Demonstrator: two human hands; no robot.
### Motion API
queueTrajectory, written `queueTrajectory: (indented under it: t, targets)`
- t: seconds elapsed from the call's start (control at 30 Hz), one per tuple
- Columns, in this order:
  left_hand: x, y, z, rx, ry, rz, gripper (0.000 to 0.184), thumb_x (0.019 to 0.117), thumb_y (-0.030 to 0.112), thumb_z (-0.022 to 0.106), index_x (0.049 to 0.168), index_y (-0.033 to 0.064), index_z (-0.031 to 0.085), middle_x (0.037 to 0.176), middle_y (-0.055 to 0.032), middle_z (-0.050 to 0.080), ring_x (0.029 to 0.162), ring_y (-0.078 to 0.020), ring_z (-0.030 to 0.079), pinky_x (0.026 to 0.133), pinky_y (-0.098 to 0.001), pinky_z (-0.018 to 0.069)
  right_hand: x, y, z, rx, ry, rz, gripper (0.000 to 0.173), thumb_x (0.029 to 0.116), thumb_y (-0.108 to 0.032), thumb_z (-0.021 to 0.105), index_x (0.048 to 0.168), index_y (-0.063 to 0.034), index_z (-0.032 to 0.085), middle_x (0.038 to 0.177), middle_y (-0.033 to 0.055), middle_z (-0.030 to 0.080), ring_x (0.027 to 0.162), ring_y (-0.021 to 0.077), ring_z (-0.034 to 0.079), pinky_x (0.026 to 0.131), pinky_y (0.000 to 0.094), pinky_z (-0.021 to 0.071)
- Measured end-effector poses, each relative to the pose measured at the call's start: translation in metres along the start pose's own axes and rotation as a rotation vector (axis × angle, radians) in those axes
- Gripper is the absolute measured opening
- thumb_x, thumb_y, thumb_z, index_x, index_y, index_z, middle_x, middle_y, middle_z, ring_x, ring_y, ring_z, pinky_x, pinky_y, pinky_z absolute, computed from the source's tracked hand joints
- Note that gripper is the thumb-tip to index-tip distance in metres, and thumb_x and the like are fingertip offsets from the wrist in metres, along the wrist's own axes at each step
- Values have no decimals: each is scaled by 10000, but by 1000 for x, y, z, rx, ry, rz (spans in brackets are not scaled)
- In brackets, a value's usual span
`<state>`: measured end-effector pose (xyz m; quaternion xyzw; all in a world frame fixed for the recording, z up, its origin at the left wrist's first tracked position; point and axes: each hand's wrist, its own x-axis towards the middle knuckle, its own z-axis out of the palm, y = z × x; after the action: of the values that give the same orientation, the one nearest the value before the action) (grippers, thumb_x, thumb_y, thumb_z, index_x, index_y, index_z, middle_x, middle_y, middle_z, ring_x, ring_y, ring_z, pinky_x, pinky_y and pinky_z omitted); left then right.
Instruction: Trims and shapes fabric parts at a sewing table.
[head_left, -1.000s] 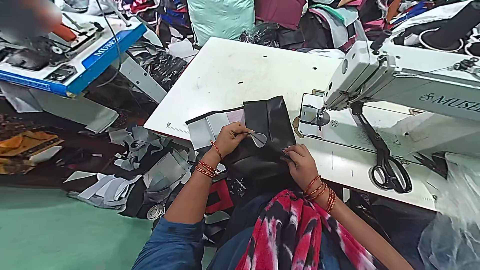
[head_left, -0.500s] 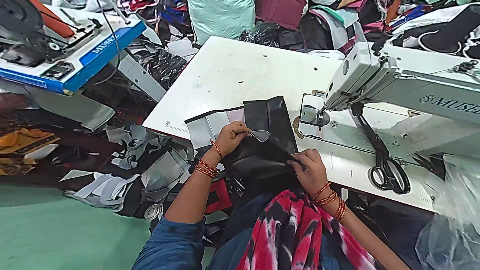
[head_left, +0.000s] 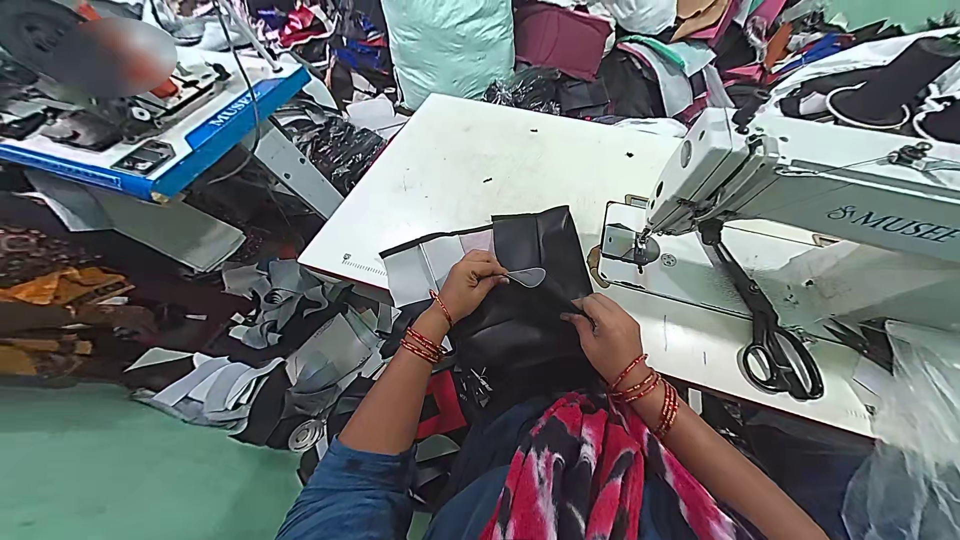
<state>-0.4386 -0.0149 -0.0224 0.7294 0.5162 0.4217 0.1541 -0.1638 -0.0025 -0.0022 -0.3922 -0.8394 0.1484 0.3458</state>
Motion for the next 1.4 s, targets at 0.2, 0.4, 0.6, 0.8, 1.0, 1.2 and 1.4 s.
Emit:
queueTrajectory:
  t: [0.2,0.4,0.6,0.8,1.0,1.2,1.4]
  targets:
    - [1,-3,3,-19,40,-23,117,909,53,684,879,6,786,953,-129,698,1076,-263,623,1009,-409,468,1,2,4,72,15,64,141,898,-81,669,916,43,732,864,175,718,813,312,720,717,479,575]
    - [3,1,2,-63,34,-69,130,918,52,678,905,-1,796,933,-135,702,1054,-256,624,991,-392,467,5,1,-2,51,-32,38,205,905,-137,668,984,35,748,905,174,720,802,311,714,689,483,573]
    - [2,6,0,-77,15,-137,140,932,56,674,946,-23,789,948,-150,714,1014,-238,640,950,-361,488,4,3,6,59,29,53,162,911,-103,637,877,36,715,829,161,692,755,287,694,657,456,550]
    - [3,4,2,-52,10,-102,141,931,56,671,920,-24,787,902,-141,702,975,-234,634,923,-360,486,10,-4,0,22,-65,86,141,925,-74,638,910,62,670,863,194,667,787,345,688,655,511,542]
    - [2,2,2,-67,18,-111,142,934,73,672,923,-8,788,900,-108,678,969,-196,618,907,-337,489,23,-6,-3,90,-54,74,193,899,-160,700,960,19,739,897,156,719,823,296,711,714,477,566]
    - [2,2,1,-76,20,-110,132,922,53,673,905,-15,785,888,-105,677,960,-186,615,904,-333,482,25,-8,-1,50,7,6,182,894,-158,656,814,0,699,744,115,670,664,245,663,584,427,514]
    - [2,2,2,-97,20,-120,127,914,47,674,901,-18,783,899,-98,673,973,-169,609,904,-312,483,48,-20,-10,86,-104,77,264,928,-218,704,1043,15,750,981,170,740,907,322,721,792,516,570]
